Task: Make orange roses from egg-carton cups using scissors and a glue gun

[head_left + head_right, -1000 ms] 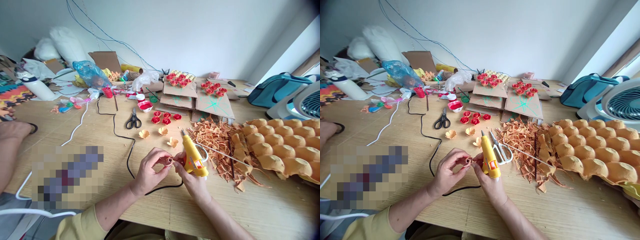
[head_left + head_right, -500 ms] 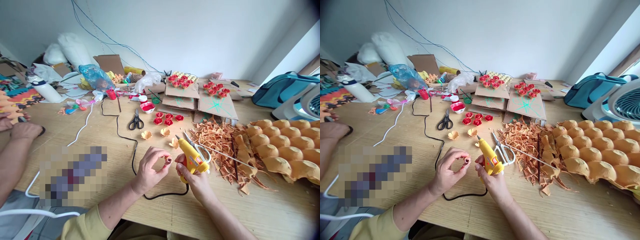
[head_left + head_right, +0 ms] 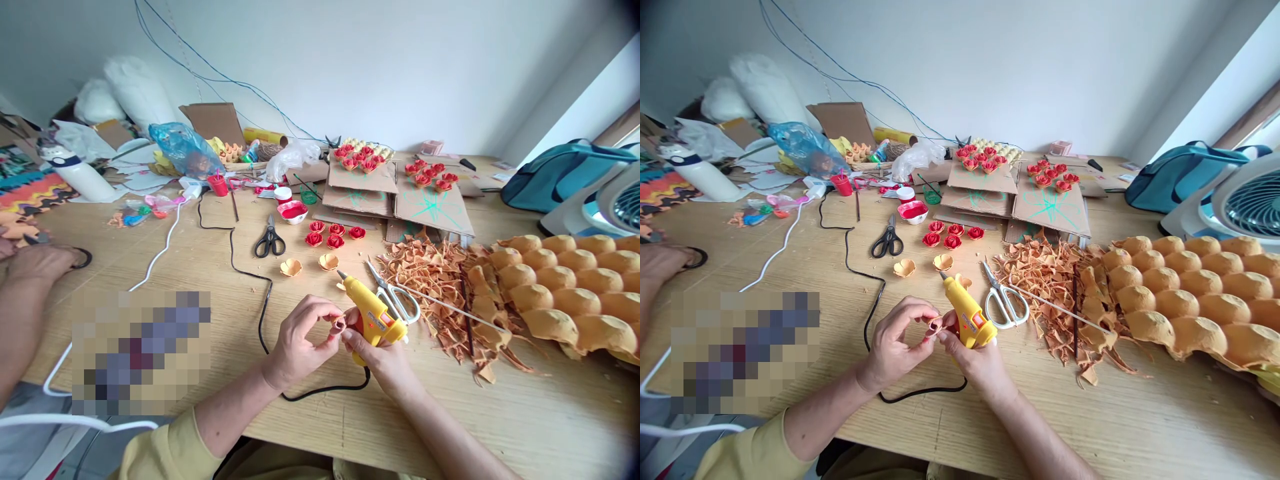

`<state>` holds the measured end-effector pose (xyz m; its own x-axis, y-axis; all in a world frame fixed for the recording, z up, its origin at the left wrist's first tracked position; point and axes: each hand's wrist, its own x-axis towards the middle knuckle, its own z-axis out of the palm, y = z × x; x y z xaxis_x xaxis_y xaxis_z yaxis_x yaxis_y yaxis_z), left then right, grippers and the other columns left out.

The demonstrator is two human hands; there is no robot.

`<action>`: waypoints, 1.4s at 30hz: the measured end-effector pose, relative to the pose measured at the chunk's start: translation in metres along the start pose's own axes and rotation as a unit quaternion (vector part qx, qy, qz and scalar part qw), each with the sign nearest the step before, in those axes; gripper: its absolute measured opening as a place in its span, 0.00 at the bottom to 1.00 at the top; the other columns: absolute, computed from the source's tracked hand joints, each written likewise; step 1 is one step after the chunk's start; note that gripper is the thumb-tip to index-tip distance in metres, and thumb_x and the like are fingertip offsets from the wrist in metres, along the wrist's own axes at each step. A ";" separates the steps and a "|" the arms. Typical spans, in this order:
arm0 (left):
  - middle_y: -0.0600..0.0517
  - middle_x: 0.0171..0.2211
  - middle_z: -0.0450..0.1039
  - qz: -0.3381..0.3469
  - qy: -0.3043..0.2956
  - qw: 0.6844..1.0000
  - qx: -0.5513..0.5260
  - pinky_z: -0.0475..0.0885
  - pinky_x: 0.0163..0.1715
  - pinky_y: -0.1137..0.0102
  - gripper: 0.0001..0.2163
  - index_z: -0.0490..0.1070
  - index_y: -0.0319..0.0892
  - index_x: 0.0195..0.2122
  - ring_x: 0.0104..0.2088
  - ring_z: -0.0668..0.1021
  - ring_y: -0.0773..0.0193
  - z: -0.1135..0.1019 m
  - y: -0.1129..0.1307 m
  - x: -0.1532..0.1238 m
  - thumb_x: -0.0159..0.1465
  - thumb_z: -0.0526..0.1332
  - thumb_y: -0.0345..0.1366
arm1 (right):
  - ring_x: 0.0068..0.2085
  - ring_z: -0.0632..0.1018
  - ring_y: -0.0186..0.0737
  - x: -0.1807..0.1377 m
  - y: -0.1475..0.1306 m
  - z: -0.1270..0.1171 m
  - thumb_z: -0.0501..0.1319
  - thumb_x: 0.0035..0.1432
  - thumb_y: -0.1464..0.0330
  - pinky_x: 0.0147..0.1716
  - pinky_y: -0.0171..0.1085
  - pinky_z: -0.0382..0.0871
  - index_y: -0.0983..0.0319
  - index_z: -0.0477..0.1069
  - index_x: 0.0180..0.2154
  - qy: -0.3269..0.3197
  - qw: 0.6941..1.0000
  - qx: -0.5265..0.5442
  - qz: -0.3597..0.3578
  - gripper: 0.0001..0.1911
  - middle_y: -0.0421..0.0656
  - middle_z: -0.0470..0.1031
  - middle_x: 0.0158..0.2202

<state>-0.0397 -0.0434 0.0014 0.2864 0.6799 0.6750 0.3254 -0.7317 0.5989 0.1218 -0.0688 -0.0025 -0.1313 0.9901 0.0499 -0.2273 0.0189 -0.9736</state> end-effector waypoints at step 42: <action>0.50 0.38 0.73 -0.179 0.083 0.961 -0.191 0.76 0.43 0.71 0.10 0.74 0.42 0.45 0.39 0.77 0.65 -0.008 -0.011 0.005 0.61 0.64 0.27 | 0.33 0.75 0.41 -0.028 0.012 -0.020 0.62 0.57 0.46 0.34 0.36 0.73 0.60 0.72 0.34 0.012 0.985 -0.164 0.060 0.22 0.42 0.73 0.30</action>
<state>-0.0494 -0.0329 0.0018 0.0589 0.8979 0.4362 0.0117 -0.4376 0.8991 0.1418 -0.0936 -0.0195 -0.1141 0.9910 -0.0706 0.1119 -0.0578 -0.9920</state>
